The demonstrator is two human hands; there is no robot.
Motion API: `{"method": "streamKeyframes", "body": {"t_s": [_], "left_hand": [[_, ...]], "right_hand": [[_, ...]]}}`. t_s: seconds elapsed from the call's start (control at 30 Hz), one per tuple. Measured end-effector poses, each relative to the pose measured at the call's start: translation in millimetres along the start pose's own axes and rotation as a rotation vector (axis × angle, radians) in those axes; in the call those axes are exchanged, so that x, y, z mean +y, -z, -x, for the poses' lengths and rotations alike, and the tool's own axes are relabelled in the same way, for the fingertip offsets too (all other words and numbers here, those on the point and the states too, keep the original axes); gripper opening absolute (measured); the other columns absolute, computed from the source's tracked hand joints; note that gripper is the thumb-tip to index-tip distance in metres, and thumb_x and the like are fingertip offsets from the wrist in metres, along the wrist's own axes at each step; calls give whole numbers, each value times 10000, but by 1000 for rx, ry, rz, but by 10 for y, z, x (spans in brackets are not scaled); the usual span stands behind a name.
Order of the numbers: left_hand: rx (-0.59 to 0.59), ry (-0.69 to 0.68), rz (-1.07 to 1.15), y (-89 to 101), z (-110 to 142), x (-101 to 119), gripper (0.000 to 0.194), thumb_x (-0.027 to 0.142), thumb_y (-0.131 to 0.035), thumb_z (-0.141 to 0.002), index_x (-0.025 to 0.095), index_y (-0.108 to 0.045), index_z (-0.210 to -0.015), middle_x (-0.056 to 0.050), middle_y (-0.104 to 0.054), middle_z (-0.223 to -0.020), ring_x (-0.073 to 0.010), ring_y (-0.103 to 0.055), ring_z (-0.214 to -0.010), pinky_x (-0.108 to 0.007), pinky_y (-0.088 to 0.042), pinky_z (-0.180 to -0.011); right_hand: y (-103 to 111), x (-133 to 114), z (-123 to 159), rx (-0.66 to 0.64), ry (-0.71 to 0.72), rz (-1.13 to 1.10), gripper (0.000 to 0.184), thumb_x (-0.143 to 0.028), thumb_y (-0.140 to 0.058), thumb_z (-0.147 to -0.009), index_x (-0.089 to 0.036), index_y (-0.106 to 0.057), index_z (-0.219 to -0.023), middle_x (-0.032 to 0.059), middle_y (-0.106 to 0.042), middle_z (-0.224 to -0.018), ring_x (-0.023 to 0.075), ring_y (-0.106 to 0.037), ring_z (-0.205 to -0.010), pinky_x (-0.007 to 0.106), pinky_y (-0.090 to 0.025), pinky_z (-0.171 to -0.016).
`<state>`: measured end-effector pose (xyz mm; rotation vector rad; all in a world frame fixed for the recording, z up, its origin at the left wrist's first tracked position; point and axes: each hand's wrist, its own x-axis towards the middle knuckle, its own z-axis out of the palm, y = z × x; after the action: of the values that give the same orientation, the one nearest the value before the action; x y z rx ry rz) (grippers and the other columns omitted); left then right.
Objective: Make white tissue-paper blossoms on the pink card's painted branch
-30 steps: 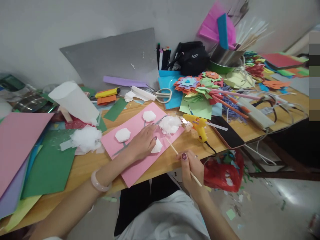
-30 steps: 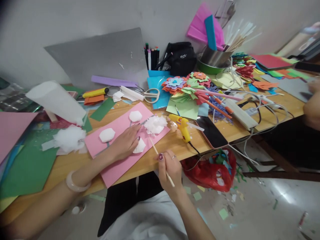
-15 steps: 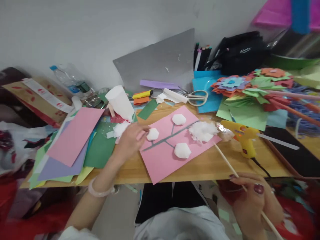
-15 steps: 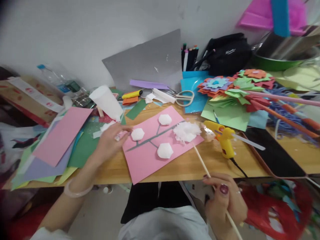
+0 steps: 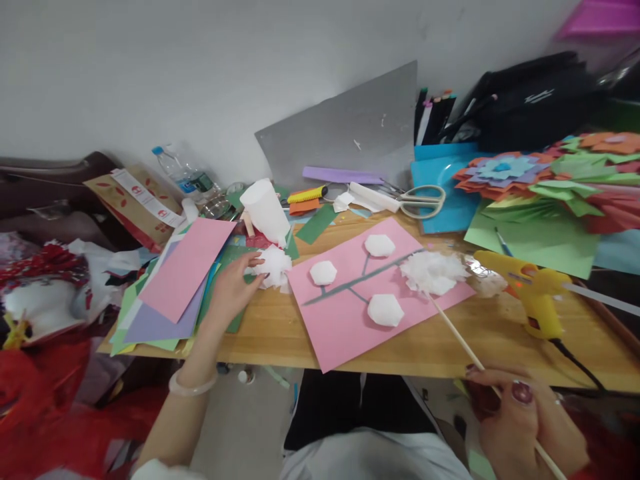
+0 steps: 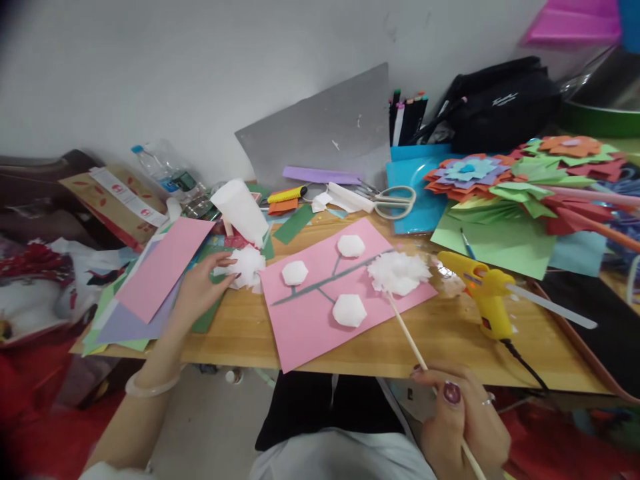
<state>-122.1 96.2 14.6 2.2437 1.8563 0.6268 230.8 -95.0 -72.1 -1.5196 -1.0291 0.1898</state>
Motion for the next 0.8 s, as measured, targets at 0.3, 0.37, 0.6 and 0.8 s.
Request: {"method": "streamKeyframes", "body": {"t_s": [0.3,0.37,0.6,0.8], "left_hand": [[95,88,144,-85,-96,18,413,222,-568,-807,209,-535,-1218,-70,-777,-1019,-254,-713,-1013,-444,-519,-969],[158,135,279,-15,-97,30,422,224,-582,-780,200,-509,-1195,-73,-768,-1002,-229,-722,-951,-423,-540,-937],[-35,115,678,74,-17,618,468,299,-720,-727,193,-531,-1143,-62,-756,-923,-214,-729,-894,-369,-580,-817],[-483,-142,755,-401,71,1566,303,224,-678,-788,200,-609,-1083,-53,-732,-909,-180,-722,-844,-320,-595,-772]], "right_hand": [[79,-88,-24,19,-15,-48,360,-363,-482,-954,-268,-674,-665,64,-669,-710,227,-624,-689,396,-445,-671],[89,-79,-11,9,-25,-59,361,-362,-474,-956,-262,-675,-674,67,-667,-724,231,-627,-707,400,-445,-690],[22,-46,-38,44,86,-86,353,-267,-462,-976,-234,-665,-689,28,-660,-706,175,-619,-684,327,-440,-654],[103,-59,-65,66,103,-79,343,-208,-428,-971,-223,-655,-713,21,-656,-707,160,-623,-669,299,-454,-604]]}}
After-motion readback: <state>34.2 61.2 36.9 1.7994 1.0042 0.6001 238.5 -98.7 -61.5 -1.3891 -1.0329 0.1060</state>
